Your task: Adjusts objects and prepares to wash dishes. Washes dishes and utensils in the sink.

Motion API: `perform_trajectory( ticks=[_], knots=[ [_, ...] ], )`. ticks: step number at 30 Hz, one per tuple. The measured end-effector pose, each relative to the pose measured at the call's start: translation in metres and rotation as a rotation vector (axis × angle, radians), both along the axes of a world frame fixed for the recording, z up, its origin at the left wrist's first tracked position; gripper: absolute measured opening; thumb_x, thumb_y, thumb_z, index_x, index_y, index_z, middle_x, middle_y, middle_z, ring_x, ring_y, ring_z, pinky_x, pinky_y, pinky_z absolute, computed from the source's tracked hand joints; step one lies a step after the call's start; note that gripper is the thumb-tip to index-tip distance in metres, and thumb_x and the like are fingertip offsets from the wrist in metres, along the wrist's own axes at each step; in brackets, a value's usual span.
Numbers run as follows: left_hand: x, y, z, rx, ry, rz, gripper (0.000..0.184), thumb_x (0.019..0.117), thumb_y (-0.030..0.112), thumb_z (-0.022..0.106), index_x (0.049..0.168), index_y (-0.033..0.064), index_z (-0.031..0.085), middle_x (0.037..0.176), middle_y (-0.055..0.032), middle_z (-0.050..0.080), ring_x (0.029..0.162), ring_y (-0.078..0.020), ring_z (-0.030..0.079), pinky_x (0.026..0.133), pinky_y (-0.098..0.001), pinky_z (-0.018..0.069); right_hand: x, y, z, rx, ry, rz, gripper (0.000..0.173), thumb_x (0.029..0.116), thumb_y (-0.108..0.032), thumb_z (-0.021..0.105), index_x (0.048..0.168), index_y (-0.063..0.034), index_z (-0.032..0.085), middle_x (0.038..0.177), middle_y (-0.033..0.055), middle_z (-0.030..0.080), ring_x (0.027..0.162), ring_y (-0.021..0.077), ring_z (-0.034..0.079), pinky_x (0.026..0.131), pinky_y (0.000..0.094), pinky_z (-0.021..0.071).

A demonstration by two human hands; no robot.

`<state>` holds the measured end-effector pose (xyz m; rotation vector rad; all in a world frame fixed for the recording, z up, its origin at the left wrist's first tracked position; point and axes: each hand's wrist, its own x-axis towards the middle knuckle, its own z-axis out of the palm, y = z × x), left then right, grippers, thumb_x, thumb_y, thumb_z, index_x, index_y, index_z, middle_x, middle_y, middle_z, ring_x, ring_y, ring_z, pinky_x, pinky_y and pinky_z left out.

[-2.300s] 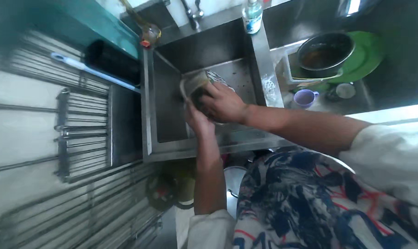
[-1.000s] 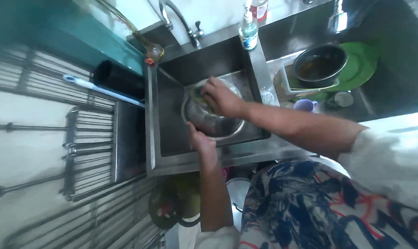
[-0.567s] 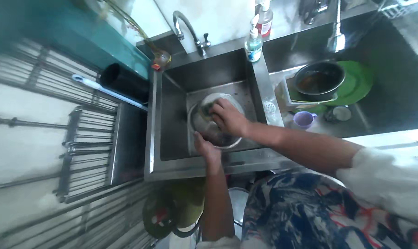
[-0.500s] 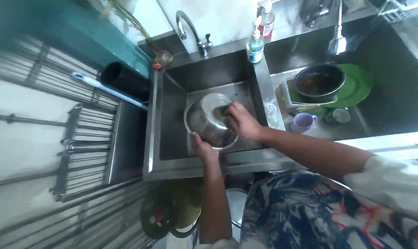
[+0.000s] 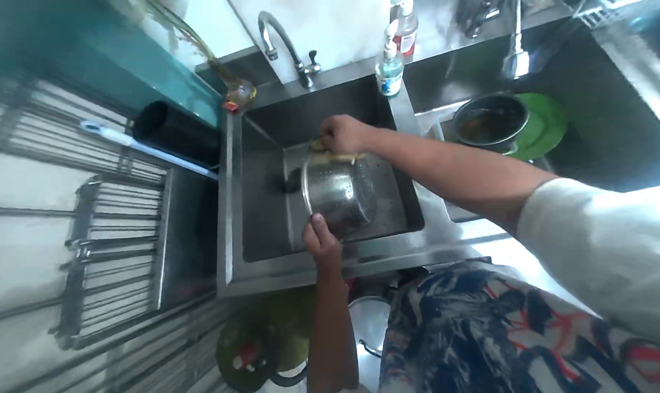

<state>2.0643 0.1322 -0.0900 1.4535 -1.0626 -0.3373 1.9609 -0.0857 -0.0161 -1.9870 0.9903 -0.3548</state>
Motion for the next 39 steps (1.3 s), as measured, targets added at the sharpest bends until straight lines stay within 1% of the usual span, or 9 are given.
perform_trajectory(
  ticks=[4,7,12,15,21,26,34,37,39],
  knots=[
    [-0.002,0.004,0.028,-0.062,0.280,0.105,0.032,0.1084,0.015,0.034,0.099,0.0004,0.061,0.080,0.0111,0.065,0.080,0.0043,0.067,0.079,-0.0205,0.0589,-0.010,-0.029,-0.037,0.407,0.062,-0.182,0.036,0.1092,-0.027,0.045,0.123,-0.0026,0.067,0.119,0.0199,0.067,0.109,0.0318,0.064,0.093,0.0563,0.0503],
    [0.012,-0.010,0.026,-0.198,0.460,0.159,0.036,0.1111,0.025,0.031,0.103,0.0089,0.062,0.083,0.0083,0.069,0.081,-0.0036,0.070,0.078,-0.0282,0.0616,-0.022,0.004,-0.048,0.616,-0.011,-0.352,0.042,0.1105,-0.031,0.039,0.133,-0.0041,0.062,0.124,0.0201,0.065,0.110,0.0306,0.063,0.093,0.0537,0.0508],
    [0.020,-0.046,0.020,-0.162,0.455,0.402,0.040,0.1136,0.027,0.025,0.117,0.0032,0.056,0.096,-0.0012,0.062,0.090,-0.0083,0.065,0.087,-0.0322,0.0572,-0.001,0.075,-0.077,0.788,-0.299,-0.503,0.036,0.1100,-0.020,0.041,0.136,-0.0019,0.057,0.119,0.0206,0.065,0.103,0.0287,0.065,0.089,0.0492,0.0547],
    [0.014,-0.056,0.014,-0.025,0.403,0.448,0.042,0.1141,0.031,0.024,0.122,0.0016,0.053,0.098,-0.0026,0.058,0.090,-0.0058,0.062,0.087,-0.0281,0.0543,0.011,0.105,-0.066,0.689,-0.352,-0.644,0.036,0.1107,-0.018,0.042,0.138,0.0026,0.053,0.128,0.0263,0.062,0.118,0.0363,0.063,0.100,0.0550,0.0501],
    [-0.016,-0.043,-0.003,0.104,0.426,0.276,0.044,0.1140,0.027,0.026,0.124,-0.0031,0.056,0.107,-0.0088,0.065,0.101,-0.0105,0.066,0.094,-0.0333,0.0552,0.013,0.084,-0.045,-0.022,-0.303,-0.538,0.027,0.1019,-0.012,0.057,0.122,0.0030,0.065,0.127,0.0250,0.061,0.118,0.0391,0.061,0.099,0.0510,0.0526],
    [-0.016,-0.036,0.007,0.008,0.527,0.241,0.038,0.1134,0.025,0.028,0.117,0.0025,0.059,0.098,-0.0025,0.067,0.093,-0.0101,0.069,0.086,-0.0349,0.0596,0.005,-0.004,-0.049,0.081,-0.037,-0.275,0.036,0.1082,-0.020,0.049,0.139,-0.0032,0.056,0.140,0.0234,0.057,0.128,0.0413,0.057,0.106,0.0576,0.0474],
    [0.007,-0.045,-0.005,0.246,0.272,0.253,0.043,0.1140,0.029,0.030,0.114,-0.0026,0.059,0.090,-0.0054,0.061,0.083,-0.0076,0.063,0.080,-0.0301,0.0553,0.001,0.109,-0.054,0.052,-0.269,-0.301,0.028,0.1036,-0.012,0.057,0.126,0.0049,0.059,0.128,0.0271,0.058,0.117,0.0389,0.062,0.099,0.0502,0.0542],
    [-0.010,-0.032,-0.016,0.238,0.284,0.127,0.037,0.1128,0.025,0.033,0.104,0.0003,0.060,0.078,0.0014,0.060,0.070,-0.0035,0.063,0.068,-0.0260,0.0574,0.021,0.071,-0.031,-0.136,-0.173,-0.241,0.027,0.1027,-0.018,0.059,0.125,-0.0029,0.066,0.132,0.0217,0.060,0.121,0.0392,0.059,0.100,0.0533,0.0524],
    [-0.020,-0.027,-0.012,0.150,0.394,0.143,0.037,0.1121,0.022,0.032,0.110,-0.0016,0.061,0.087,0.0000,0.066,0.083,-0.0054,0.068,0.079,-0.0297,0.0600,0.023,0.032,-0.024,-0.030,-0.061,-0.251,0.031,0.1050,-0.021,0.056,0.130,-0.0053,0.065,0.137,0.0213,0.058,0.125,0.0403,0.057,0.101,0.0562,0.0502]
  ],
)
